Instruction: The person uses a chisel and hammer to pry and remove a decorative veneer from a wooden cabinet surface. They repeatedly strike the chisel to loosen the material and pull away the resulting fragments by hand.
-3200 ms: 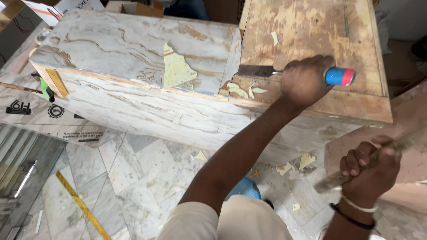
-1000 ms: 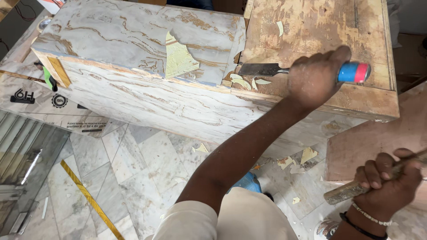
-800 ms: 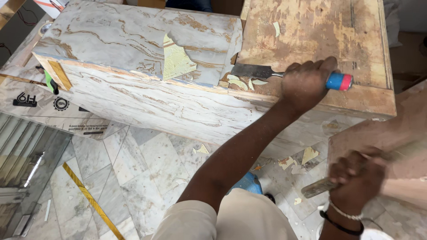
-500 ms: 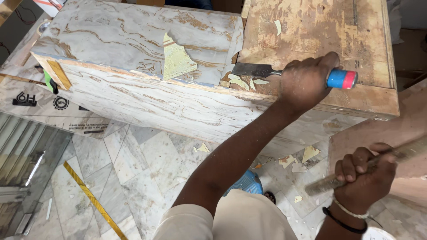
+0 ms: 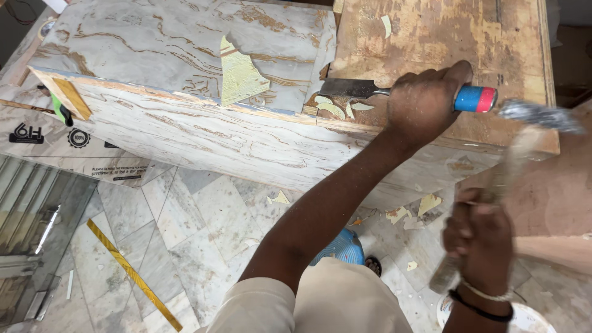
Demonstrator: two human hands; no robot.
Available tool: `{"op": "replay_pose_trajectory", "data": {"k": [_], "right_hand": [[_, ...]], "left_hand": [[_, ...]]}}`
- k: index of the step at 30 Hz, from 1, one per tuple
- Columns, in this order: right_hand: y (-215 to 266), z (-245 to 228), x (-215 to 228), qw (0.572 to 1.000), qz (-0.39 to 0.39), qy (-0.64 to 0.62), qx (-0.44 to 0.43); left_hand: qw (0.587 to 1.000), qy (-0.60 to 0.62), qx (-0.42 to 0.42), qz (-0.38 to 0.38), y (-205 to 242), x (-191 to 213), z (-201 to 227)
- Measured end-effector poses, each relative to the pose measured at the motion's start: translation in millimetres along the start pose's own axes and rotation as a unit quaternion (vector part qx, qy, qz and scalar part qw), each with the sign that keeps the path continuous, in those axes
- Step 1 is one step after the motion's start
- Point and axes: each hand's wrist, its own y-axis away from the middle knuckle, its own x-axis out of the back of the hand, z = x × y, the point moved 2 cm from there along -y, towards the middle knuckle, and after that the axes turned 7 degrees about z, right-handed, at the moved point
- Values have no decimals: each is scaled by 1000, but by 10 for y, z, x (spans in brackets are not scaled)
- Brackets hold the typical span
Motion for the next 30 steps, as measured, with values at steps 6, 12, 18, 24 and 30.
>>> {"op": "replay_pose_trajectory", "data": {"k": [6, 12, 18, 24, 30], "right_hand": [[-126, -169, -156, 994, 42, -42, 91], [-68, -354, -307, 987, 51, -97, 118], [-143, -273, -256, 998, 57, -24, -10], [-197, -147, -343, 995, 31, 29, -87], [-197, -215, -117, 968, 55, -228, 93]], "left_hand": [[1000, -1, -7, 17, 22, 8, -8], [1000, -11, -5, 9, 15, -12, -39], [999, -3, -17, 28, -23, 30, -90], [1000, -20, -17, 5, 61, -45, -163], [998, -13, -43, -47, 70, -9, -228]]}}
